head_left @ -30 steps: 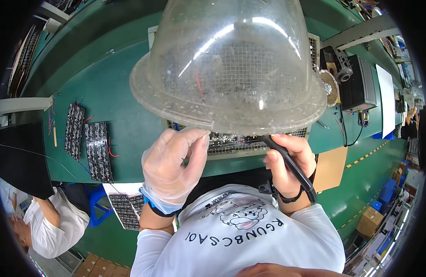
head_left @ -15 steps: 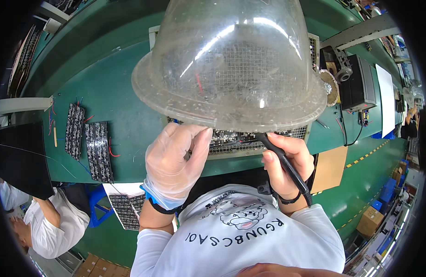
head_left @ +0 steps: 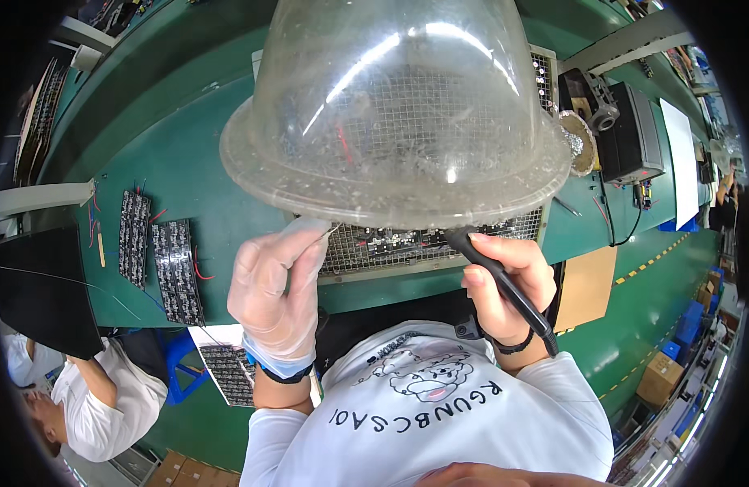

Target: Soldering components and wires onto printed circuit boards at an assembly station.

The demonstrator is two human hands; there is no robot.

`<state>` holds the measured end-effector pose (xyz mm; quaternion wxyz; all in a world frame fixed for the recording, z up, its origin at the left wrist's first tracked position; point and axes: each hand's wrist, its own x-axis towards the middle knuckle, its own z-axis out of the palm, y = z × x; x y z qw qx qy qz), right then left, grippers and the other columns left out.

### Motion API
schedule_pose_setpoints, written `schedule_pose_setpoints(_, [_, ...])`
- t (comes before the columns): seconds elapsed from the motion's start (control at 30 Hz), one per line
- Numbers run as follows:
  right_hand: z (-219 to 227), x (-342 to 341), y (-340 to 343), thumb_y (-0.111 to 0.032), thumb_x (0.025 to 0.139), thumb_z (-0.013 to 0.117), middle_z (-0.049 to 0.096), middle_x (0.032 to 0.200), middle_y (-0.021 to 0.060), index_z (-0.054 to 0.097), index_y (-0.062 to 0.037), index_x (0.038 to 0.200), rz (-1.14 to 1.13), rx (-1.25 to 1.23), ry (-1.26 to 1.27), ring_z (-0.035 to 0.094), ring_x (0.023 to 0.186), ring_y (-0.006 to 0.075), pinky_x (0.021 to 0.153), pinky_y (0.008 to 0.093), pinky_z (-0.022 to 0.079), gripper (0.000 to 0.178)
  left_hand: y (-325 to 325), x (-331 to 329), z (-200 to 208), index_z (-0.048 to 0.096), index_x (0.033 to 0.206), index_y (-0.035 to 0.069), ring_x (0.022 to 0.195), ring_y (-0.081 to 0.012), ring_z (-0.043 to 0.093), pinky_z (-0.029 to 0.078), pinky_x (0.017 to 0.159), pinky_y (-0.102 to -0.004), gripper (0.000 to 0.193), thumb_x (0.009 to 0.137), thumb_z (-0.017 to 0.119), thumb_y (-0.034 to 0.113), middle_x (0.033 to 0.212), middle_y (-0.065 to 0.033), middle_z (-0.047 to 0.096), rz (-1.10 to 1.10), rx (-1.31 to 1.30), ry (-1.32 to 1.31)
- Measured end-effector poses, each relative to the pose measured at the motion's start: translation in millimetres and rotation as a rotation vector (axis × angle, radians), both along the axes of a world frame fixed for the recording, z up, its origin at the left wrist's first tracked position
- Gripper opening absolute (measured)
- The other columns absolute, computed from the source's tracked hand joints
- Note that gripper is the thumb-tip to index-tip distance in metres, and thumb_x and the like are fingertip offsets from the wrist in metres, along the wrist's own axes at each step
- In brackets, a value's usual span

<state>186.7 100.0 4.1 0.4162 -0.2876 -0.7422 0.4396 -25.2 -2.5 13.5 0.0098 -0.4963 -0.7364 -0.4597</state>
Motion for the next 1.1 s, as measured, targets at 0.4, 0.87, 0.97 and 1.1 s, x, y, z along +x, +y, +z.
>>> schedule_pose_setpoints(0.4, [7.0,-5.3,-3.5,-0.005,0.084,0.077,0.073,0.097,0.0132,0.062,0.0012,0.113,0.000,-0.177,-0.066,0.068,0.073,0.0100,0.064,0.0212,0.053,0.033,4.6,2.3,-2.2,0.071,0.092,0.006,0.072,-0.0203,0.062,0.050,0.066,-0.0300,0.023,0.073,0.077,-0.006,0.083,-0.0065,0.069,-0.033,-0.067,-0.036])
schedule_pose_setpoints(0.87, [3.6,-8.4,-2.9,-0.007,0.082,0.079,0.073,0.097,0.0160,0.063,0.0036,0.109,-0.005,-0.065,-0.045,0.070,0.067,0.0134,0.058,0.0232,0.054,0.033,4.7,4.1,-1.2,0.069,0.091,0.005,0.070,-0.0198,0.061,0.049,0.063,-0.0287,0.022,0.075,0.075,-0.008,0.083,-0.0077,0.067,-0.007,-0.048,-0.039])
schedule_pose_setpoints(0.97, [5.0,-6.6,-0.2,-0.007,0.082,0.079,0.073,0.097,0.0167,0.063,0.0035,0.108,0.016,-0.010,-0.078,0.071,0.067,0.0157,0.059,0.0252,0.055,0.033,0.6,3.5,0.4,0.069,0.093,0.005,0.067,-0.0169,0.059,0.047,0.059,-0.0262,0.022,0.076,0.074,-0.009,0.083,-0.0076,0.067,0.009,-0.032,-0.008])
schedule_pose_setpoints(1.1, [8.9,-1.5,2.5,-0.008,0.081,0.079,0.073,0.095,0.0168,0.064,0.0029,0.107,0.025,0.011,-0.045,0.072,0.067,0.0199,0.061,0.0284,0.056,0.032,-3.1,-0.1,-1.3,0.069,0.095,0.005,0.063,-0.0136,0.057,0.045,0.053,-0.0234,0.024,0.076,0.074,-0.009,0.083,-0.0065,0.067,-0.018,-0.018,0.015])
